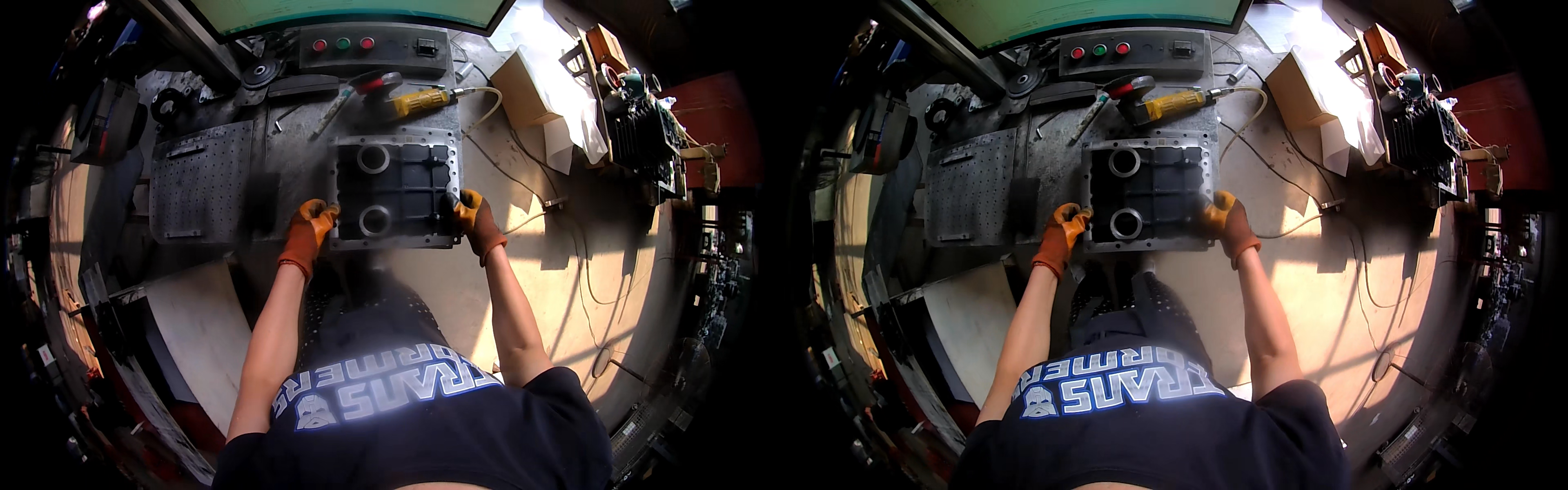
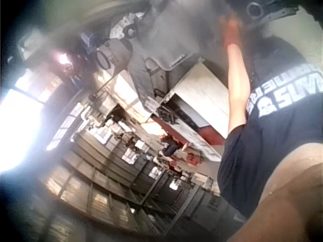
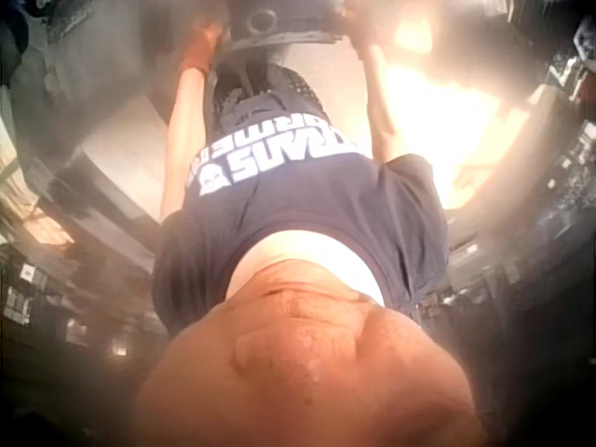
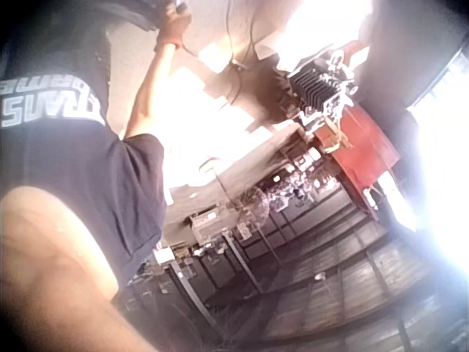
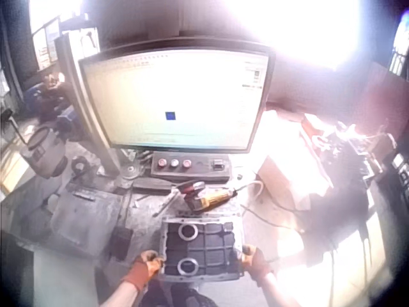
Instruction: The person picks up metal plates from a crate, places them on a metal workbench for processing, and luego places them inside a large red metal structure. The person then uses a hand tool to perform a task on a metal plate on the workbench before returning it to the crate.
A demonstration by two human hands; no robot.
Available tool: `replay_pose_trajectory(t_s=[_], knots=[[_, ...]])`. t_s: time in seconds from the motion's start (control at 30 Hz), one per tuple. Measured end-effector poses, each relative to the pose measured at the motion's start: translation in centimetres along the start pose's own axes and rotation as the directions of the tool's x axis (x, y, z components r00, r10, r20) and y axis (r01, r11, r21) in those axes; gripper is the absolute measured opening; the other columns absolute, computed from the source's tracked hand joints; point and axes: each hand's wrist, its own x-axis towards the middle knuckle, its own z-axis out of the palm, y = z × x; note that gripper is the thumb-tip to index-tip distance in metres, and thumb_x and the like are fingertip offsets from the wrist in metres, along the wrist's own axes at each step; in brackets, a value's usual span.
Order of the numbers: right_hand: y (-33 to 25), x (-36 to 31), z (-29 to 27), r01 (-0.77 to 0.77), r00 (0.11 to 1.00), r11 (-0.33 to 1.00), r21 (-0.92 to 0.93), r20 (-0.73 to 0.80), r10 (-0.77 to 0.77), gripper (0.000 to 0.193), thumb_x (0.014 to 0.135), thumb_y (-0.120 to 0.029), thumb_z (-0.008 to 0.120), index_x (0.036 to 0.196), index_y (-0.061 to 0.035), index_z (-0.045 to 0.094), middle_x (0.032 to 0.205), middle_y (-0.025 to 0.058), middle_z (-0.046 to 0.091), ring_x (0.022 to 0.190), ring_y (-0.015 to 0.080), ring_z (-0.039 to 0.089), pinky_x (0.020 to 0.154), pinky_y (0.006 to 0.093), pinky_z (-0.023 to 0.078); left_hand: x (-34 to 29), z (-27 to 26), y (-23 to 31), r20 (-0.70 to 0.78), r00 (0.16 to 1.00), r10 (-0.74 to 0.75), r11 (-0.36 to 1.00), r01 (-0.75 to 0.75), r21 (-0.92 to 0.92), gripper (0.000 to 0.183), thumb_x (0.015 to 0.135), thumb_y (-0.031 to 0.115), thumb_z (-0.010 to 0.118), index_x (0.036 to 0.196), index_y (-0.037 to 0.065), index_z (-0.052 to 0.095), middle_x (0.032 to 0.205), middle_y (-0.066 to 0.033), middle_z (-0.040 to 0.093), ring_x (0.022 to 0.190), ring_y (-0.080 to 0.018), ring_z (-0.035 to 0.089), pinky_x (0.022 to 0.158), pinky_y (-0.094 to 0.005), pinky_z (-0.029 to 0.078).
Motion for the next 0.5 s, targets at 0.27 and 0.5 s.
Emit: replay_pose_trajectory(t_s=[0.27, 0.5], knots=[[-4.1, -0.9, 1.6, -0.047, 0.896, 0.387, -0.921, -0.210, -0.392, 0.028, 0.082, -0.024, 0.070, 0.098, -0.0018, 0.064, 0.082, 0.0163, 0.069, 0.074, 0.0267, 0.066, 0.066, 0.0369, 0.050, -4.3, -2.3, 1.1, -0.104, 0.985, 0.140, 0.990, -0.135, 0.049, 0.030, 0.087, 0.017, 0.065, 0.110, 0.000, 0.062, 0.093, -0.0062, 0.065, 0.088, -0.0125, 0.060, 0.078, -0.0268, 0.048], [-10.5, -5.4, 13.2, 0.341, 0.917, 0.938, -0.068, 0.244, -0.316, 0.026, 0.083, 0.002, 0.051, 0.106, 0.0028, 0.061, 0.088, 0.0058, 0.061, 0.078, 0.0124, 0.057, 0.068, 0.0238, 0.046, -14.9, -14.4, -7.1, -0.388, 0.922, 0.012, 0.998, 0.015, 0.065, 0.027, 0.085, 0.013, 0.063, 0.110, 0.002, 0.063, 0.098, -0.0119, 0.068, 0.090, -0.0196, 0.066, 0.081, -0.0300, 0.050]])
